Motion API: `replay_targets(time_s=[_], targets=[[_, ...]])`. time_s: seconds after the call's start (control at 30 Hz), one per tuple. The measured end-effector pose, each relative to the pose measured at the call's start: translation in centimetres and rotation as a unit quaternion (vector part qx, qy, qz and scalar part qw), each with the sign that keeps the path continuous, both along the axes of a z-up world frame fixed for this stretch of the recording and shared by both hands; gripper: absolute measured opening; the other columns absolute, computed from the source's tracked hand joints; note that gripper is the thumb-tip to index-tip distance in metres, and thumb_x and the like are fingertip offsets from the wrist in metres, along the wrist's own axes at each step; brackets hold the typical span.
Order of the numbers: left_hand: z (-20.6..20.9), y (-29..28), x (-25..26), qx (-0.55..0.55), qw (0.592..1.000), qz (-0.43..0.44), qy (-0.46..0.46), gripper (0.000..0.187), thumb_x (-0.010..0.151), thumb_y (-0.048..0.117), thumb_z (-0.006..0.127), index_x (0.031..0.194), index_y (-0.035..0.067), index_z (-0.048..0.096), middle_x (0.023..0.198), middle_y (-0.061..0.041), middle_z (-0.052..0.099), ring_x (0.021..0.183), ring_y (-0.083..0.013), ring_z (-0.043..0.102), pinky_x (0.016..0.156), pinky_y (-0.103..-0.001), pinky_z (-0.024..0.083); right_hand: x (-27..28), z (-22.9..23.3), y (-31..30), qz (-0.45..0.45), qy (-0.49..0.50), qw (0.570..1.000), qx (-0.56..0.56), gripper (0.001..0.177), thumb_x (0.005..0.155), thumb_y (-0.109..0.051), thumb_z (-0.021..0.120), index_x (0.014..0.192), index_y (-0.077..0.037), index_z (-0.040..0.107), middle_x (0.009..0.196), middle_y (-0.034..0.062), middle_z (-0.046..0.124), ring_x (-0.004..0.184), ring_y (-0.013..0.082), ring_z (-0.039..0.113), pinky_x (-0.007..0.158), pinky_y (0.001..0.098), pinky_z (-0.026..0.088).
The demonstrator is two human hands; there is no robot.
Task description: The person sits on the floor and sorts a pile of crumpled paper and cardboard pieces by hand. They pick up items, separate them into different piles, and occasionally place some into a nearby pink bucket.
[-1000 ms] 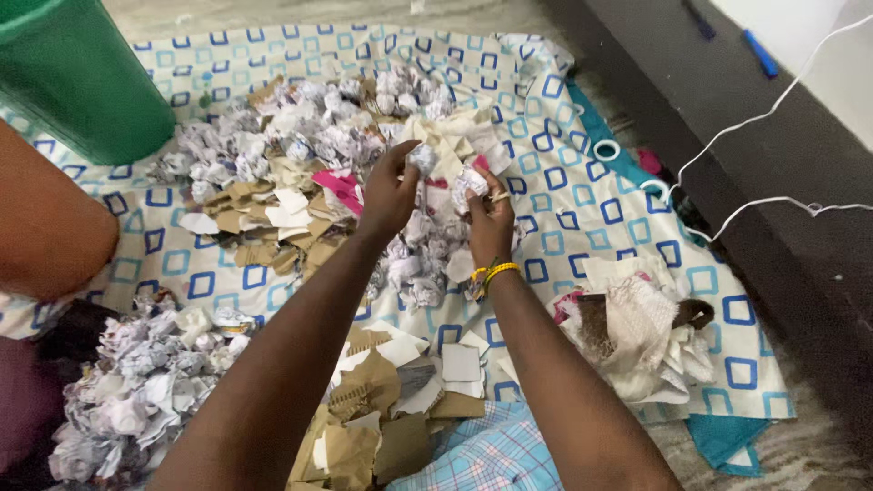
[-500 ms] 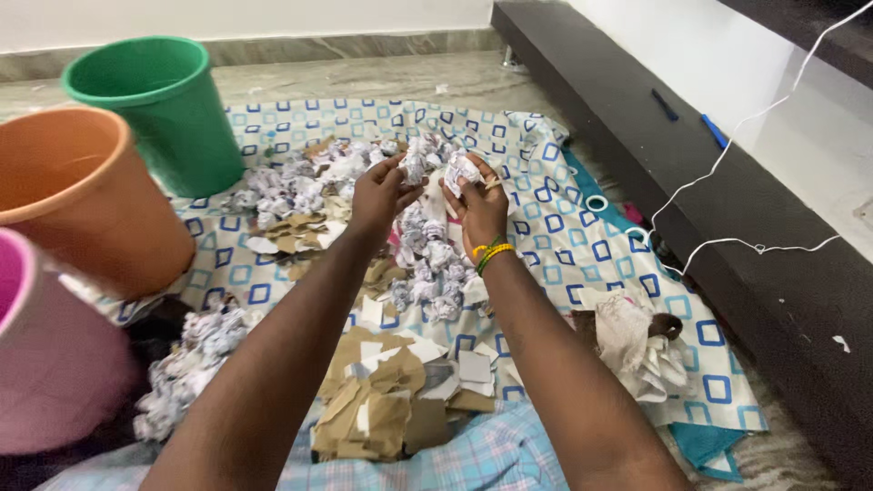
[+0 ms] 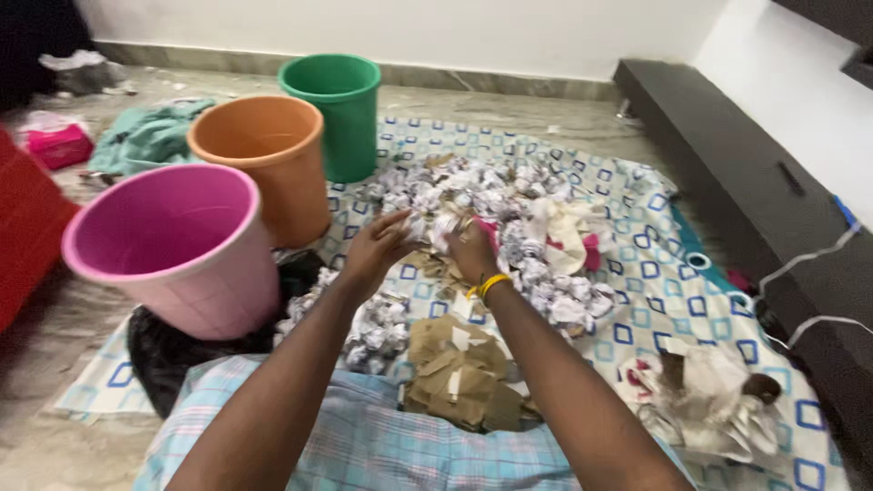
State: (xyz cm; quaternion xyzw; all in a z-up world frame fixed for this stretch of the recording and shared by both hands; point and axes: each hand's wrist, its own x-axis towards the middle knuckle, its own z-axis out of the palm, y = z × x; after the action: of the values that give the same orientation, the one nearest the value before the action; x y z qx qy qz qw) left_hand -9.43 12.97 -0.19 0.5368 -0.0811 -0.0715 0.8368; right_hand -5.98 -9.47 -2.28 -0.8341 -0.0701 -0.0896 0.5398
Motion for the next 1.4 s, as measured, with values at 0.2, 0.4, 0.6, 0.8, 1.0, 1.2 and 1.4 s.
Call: replay_targets(time_s=[0.2, 0.4, 0.6, 0.8, 1.0, 1.2, 1.4], targets=[[-3.0, 9.9, -2.8, 0.179, 0.975, 0.13, -0.009, 0.05, 0.092, 0.007, 0.07, 0.141, 0.012, 0.066, 0.088, 0.001, 0.064, 0.076, -0.0096, 0.055, 0.067, -0.026, 0.046, -3.8, -1.2, 6.5, 0.094, 0.112, 0.984, -0.104, 0.042, 0.099, -0.036, 0.07, 0.111, 0.004, 0.068, 0.09, 0.0092, 0.071, 0.08, 0.0154, 0.067, 0.073, 0.0346, 0.054], [-6.7, 12.4, -3.9, 0.439, 0.883, 0.165, -0.031, 0.04, 0.08, 0.007, 0.078, 0.12, 0.01, 0.077, 0.096, -0.011, 0.074, 0.081, -0.0183, 0.067, 0.074, -0.032, 0.053, -5.7, -3.8, 9.5, 0.196, 0.028, 0.975, -0.099, 0.038, 0.104, -0.031, 0.054, 0.136, -0.017, 0.068, 0.092, 0.0128, 0.072, 0.088, 0.0219, 0.068, 0.083, 0.0368, 0.052], [-7.2, 12.8, -4.1, 0.542, 0.812, 0.206, -0.073, 0.036, 0.077, 0.014, 0.068, 0.112, 0.008, 0.079, 0.102, -0.021, 0.075, 0.095, -0.0327, 0.075, 0.089, -0.04, 0.058, -5.1, -5.4, 10.5, 0.163, 0.014, 0.965, -0.202, 0.038, 0.09, -0.025, 0.071, 0.126, -0.013, 0.072, 0.107, 0.0208, 0.07, 0.101, 0.0356, 0.07, 0.094, 0.0438, 0.055], [-4.8, 11.5, -5.4, 0.597, 0.775, 0.187, 0.087, 0.029, 0.091, 0.028, 0.064, 0.108, 0.01, 0.08, 0.109, -0.023, 0.074, 0.104, -0.0382, 0.071, 0.095, -0.047, 0.055, -6.8, -6.8, 12.5, 0.111, -0.012, 0.955, -0.275, 0.038, 0.091, -0.032, 0.07, 0.117, -0.005, 0.071, 0.133, 0.0199, 0.051, 0.108, 0.0411, 0.065, 0.095, 0.0488, 0.052], [-3.5, 11.0, -6.2, 0.661, 0.73, 0.136, 0.108, 0.031, 0.083, 0.03, 0.074, 0.111, 0.019, 0.081, 0.128, -0.018, 0.064, 0.113, -0.0359, 0.066, 0.097, -0.047, 0.053, -6.8, -8.4, 13.8, 0.13, 0.019, 0.939, -0.317, 0.033, 0.09, -0.014, 0.06, 0.118, -0.001, 0.07, 0.139, 0.0225, 0.049, 0.106, 0.0442, 0.067, 0.098, 0.0499, 0.052], [-3.5, 11.1, -6.4, 0.639, 0.75, 0.138, 0.105, 0.047, 0.077, 0.025, 0.076, 0.124, 0.019, 0.073, 0.13, -0.014, 0.069, 0.118, -0.032, 0.067, 0.1, -0.046, 0.055, -7.2, -7.1, 12.9, 0.169, -0.04, 0.954, -0.244, 0.045, 0.085, -0.016, 0.068, 0.128, -0.008, 0.066, 0.133, 0.0172, 0.055, 0.11, 0.0404, 0.064, 0.096, 0.0489, 0.052], [-5.3, 11.3, -6.1, 0.68, 0.695, 0.153, 0.175, 0.039, 0.086, 0.021, 0.07, 0.122, 0.008, 0.071, 0.142, -0.022, 0.056, 0.122, -0.0401, 0.063, 0.099, -0.049, 0.054, -7.6, -7.1, 13.5, 0.187, -0.041, 0.96, -0.204, 0.029, 0.084, -0.014, 0.072, 0.113, -0.01, 0.069, 0.128, 0.0131, 0.061, 0.111, 0.0343, 0.066, 0.094, 0.0448, 0.055]])
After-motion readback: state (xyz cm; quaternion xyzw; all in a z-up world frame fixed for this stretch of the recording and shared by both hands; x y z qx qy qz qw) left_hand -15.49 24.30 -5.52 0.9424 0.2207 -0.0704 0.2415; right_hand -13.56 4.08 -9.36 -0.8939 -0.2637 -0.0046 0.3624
